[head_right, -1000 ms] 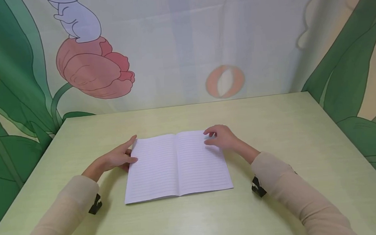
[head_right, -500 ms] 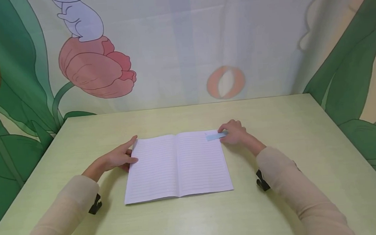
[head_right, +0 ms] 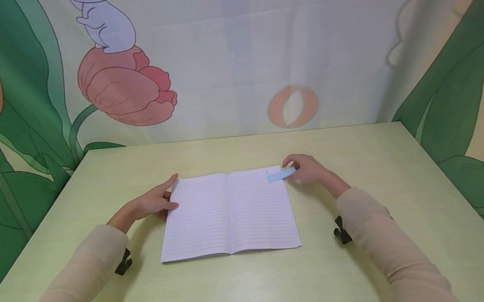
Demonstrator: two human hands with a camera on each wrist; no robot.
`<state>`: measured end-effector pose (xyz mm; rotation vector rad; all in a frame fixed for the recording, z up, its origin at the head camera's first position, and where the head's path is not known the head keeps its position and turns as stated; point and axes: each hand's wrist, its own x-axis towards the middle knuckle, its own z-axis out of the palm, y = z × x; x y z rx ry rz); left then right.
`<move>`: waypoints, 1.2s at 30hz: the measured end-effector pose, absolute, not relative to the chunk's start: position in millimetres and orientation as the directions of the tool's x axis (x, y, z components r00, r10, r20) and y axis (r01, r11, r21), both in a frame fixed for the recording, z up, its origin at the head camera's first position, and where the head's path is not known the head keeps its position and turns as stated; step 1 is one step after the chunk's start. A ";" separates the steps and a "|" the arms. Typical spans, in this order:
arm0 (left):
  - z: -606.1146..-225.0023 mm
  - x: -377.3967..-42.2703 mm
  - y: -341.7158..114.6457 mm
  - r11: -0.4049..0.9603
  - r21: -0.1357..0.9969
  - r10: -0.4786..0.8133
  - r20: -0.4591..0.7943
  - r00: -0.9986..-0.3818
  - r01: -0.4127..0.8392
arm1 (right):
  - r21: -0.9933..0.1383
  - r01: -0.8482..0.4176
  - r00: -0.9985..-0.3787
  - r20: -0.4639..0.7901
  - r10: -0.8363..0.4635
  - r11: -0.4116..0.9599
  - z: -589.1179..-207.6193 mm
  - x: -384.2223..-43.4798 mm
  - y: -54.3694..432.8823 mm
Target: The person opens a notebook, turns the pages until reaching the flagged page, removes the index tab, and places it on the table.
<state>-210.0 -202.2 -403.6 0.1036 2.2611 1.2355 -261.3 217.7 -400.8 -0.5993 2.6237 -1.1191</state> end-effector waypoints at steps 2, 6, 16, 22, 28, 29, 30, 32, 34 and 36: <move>-403.5 -209.8 -202.2 0.574 0.796 0.318 -0.433 -0.844 -0.192 | -0.732 -0.288 -0.897 -0.019 -0.442 0.618 -401.0 -261.4 218.5; -403.4 -209.6 -202.3 0.573 0.797 0.317 -0.433 -0.844 -0.193 | -0.728 -0.271 -0.918 -0.002 -0.397 0.630 -401.6 -261.7 219.4; -405.3 -210.0 -200.9 0.573 0.796 0.315 -0.434 -0.844 -0.195 | -0.791 -0.141 -0.938 -0.086 -0.337 0.595 -403.7 -265.7 223.5; -405.2 -210.4 -200.0 0.580 0.790 0.311 -0.439 -0.843 -0.197 | -0.872 -0.015 -0.937 -0.159 -0.312 0.490 -401.4 -267.1 224.1; -404.7 -210.7 -199.4 0.585 0.788 0.316 -0.440 -0.841 -0.193 | -0.937 0.127 -0.934 -0.223 -0.279 0.325 -398.8 -268.6 220.9; -404.6 -210.8 -199.5 0.585 0.788 0.316 -0.441 -0.840 -0.193 | -0.942 0.145 -0.933 -0.232 -0.274 0.304 -398.6 -268.9 220.2; -404.5 -210.9 -199.5 0.585 0.788 0.316 -0.441 -0.840 -0.193 | -0.945 0.163 -0.933 -0.241 -0.268 0.282 -398.6 -269.6 219.9; -404.2 -210.8 -199.5 0.585 0.787 0.315 -0.442 -0.840 -0.195 | -0.949 0.188 -0.932 -0.254 -0.260 0.254 -398.2 -270.2 219.1; -404.0 -210.7 -199.8 0.588 0.785 0.315 -0.443 -0.839 -0.194 | -0.950 0.208 -0.929 -0.267 -0.257 0.234 -398.2 -271.1 218.9; -403.3 -210.4 -200.4 0.588 0.785 0.318 -0.445 -0.837 -0.194 | -0.947 0.235 -0.928 -0.285 -0.240 0.219 -398.6 -272.5 219.1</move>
